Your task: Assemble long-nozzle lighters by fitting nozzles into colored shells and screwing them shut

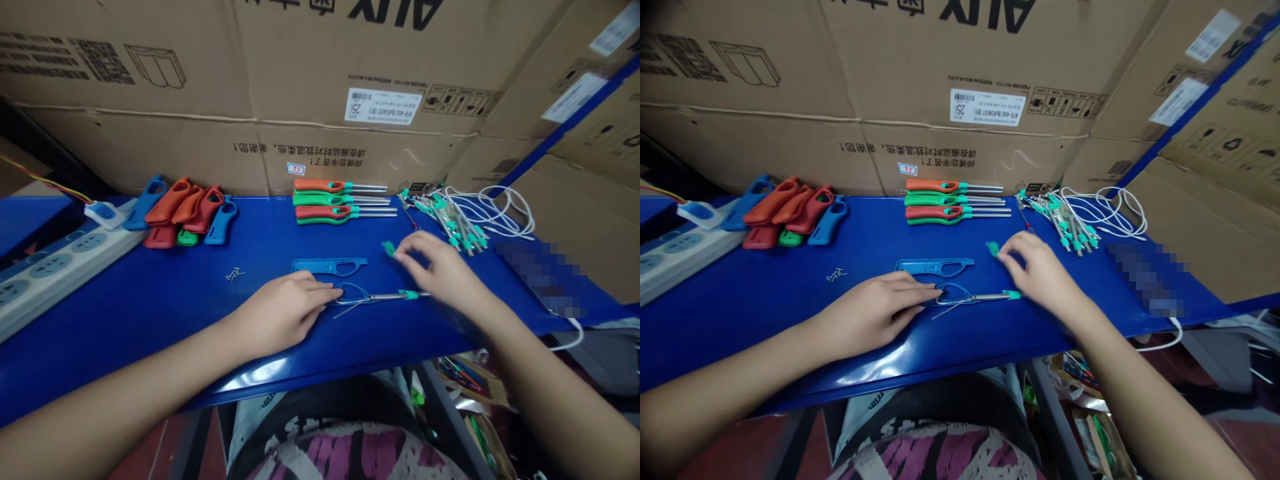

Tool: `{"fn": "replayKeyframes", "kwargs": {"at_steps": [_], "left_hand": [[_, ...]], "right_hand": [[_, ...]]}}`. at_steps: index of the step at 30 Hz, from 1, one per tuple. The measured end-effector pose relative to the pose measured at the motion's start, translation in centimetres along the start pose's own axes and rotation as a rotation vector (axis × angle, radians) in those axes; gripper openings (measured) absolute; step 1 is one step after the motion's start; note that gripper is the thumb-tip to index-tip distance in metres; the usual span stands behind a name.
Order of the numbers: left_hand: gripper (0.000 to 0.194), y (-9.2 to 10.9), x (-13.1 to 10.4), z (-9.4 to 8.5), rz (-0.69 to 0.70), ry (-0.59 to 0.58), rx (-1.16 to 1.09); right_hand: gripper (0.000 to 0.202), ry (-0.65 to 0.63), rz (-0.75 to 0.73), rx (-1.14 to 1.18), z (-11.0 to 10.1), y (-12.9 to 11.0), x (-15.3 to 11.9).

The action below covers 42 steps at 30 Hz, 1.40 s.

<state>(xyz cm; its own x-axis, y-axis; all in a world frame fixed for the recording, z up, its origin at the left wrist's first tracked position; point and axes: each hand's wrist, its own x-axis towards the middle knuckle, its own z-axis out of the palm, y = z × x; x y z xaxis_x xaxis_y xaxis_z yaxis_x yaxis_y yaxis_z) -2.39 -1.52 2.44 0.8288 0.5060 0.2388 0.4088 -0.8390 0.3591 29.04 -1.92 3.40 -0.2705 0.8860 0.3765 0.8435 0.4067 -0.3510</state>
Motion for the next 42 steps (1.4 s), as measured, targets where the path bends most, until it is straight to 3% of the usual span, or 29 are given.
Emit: {"fn": "replayKeyframes", "kwargs": {"at_steps": [3,6,17,42], "left_hand": [[0.042,0.0,0.2,-0.3,-0.041,0.005,-0.046],[0.038,0.1,0.3,-0.2,-0.049,0.002,-0.069],[0.026,-0.3,0.5,0.4,-0.11,-0.004,-0.146],[0.026,-0.2,0.4,0.3,-0.159,-0.048,-0.168]], "right_hand": [[0.006,-0.137,-0.09,0.005,0.9,-3.9,-1.9],[0.007,-0.193,-0.126,0.039,1.3,-5.5,-2.6],[0.009,-0.216,-0.135,0.09,2.8,-5.6,-2.2],[0.012,-0.181,-0.289,0.04,3.6,-5.5,-1.5]]}}
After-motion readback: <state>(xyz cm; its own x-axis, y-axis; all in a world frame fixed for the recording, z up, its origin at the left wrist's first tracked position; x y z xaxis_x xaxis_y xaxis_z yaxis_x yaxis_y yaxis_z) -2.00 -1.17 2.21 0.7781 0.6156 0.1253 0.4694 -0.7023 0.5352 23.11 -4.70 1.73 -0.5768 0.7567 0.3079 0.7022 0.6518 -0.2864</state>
